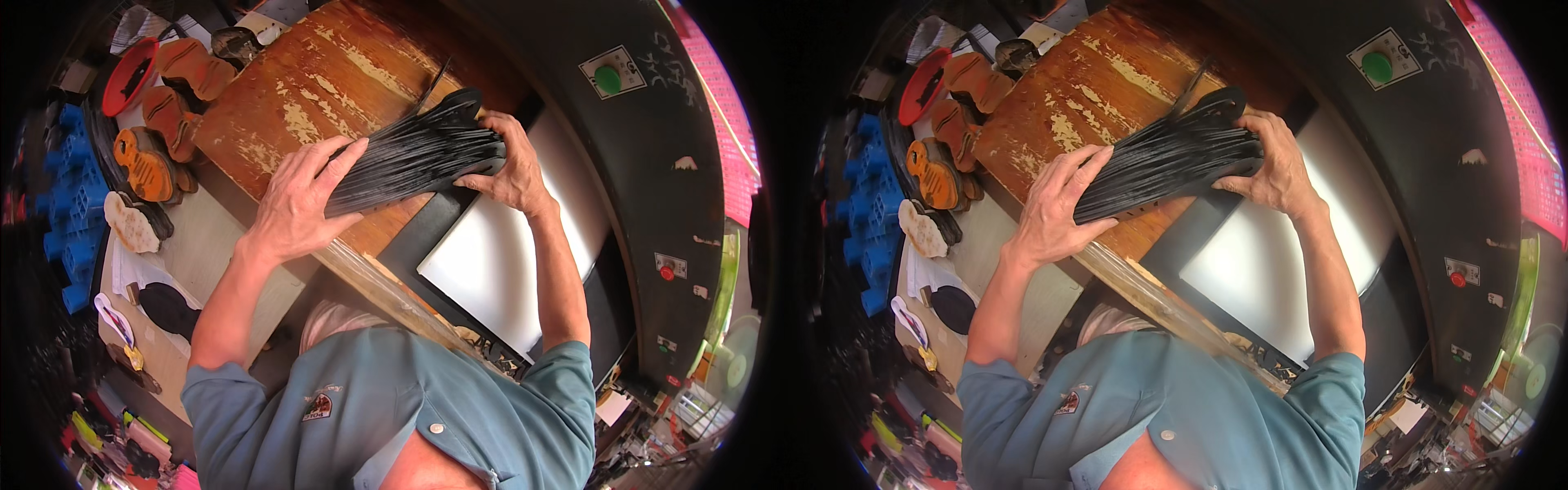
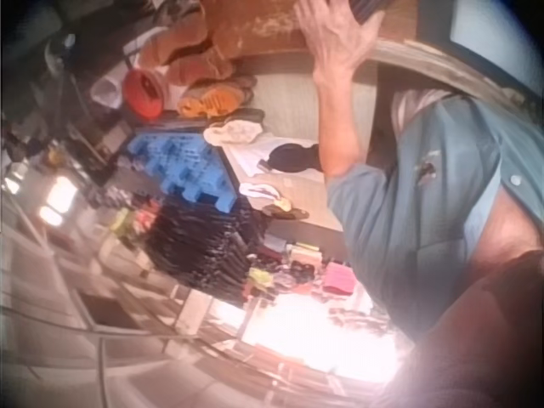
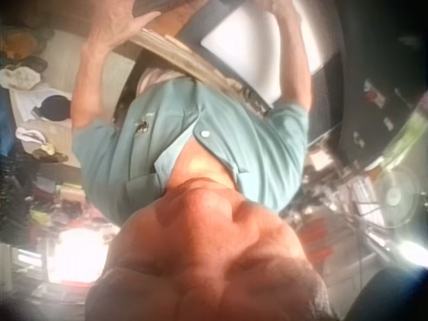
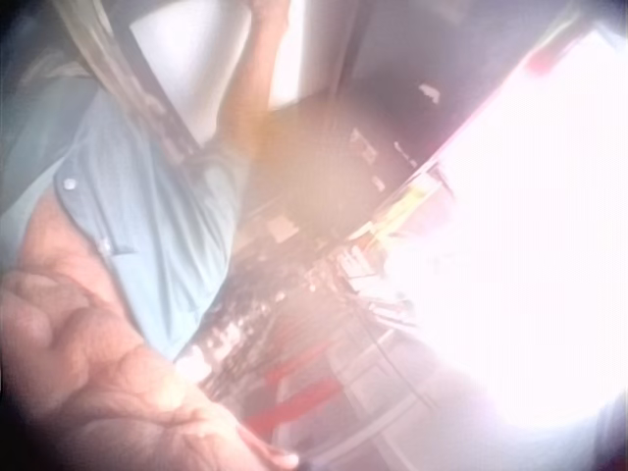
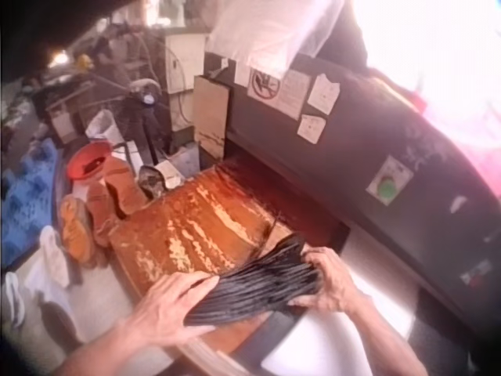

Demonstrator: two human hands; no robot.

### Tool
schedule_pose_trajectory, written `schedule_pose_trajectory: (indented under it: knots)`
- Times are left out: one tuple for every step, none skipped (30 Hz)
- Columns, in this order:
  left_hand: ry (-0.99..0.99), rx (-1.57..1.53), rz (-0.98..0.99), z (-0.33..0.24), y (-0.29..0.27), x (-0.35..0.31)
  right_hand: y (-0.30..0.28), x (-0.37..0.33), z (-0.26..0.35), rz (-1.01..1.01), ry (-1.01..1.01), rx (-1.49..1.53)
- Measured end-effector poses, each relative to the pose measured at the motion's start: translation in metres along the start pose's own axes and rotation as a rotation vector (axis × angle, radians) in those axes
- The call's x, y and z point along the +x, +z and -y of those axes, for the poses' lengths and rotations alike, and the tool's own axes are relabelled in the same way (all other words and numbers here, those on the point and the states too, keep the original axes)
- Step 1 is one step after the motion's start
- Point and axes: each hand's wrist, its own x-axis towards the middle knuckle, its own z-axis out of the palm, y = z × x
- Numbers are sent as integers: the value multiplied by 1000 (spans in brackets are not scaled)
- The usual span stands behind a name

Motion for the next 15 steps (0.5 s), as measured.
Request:
schedule_pose_trajectory:
  knots:
    - [19,3,-13,0,-2,2,-1,-1,2,-13,-10,3]
    - [40,8,-24,0,-3,4,-3,-3,4,-34,-24,8]
    - [82,29,-47,1,-6,4,-6,-9,7,-51,-31,-2]
    - [125,54,-71,2,-11,3,-8,-16,11,-77,-46,-9]
    - [147,68,-79,3,-15,-1,-11,-24,14,-90,-49,-9]
    - [164,66,-64,6,-21,-5,-7,-31,16,-146,-52,-26]
    - [146,50,-54,8,-21,-6,1,-37,19,-191,7,51]
    - [109,41,-35,10,-21,-5,6,-38,19,-146,68,115]
    - [60,41,-6,12,-22,-3,11,-38,17,-87,152,185]
    - [88,20,-6,14,-18,2,22,-35,16,-20,207,247]
    - [91,40,1,16,-18,6,21,-32,11,-4,190,208]
    - [94,58,-2,17,-16,6,20,-32,7,-24,220,269]
    - [86,67,0,15,-14,-1,20,-38,8,-32,270,351]
    - [70,59,18,15,-12,-4,22,-42,7,-26,295,342]
    - [66,59,21,16,-12,-2,21,-40,5,-29,302,324]
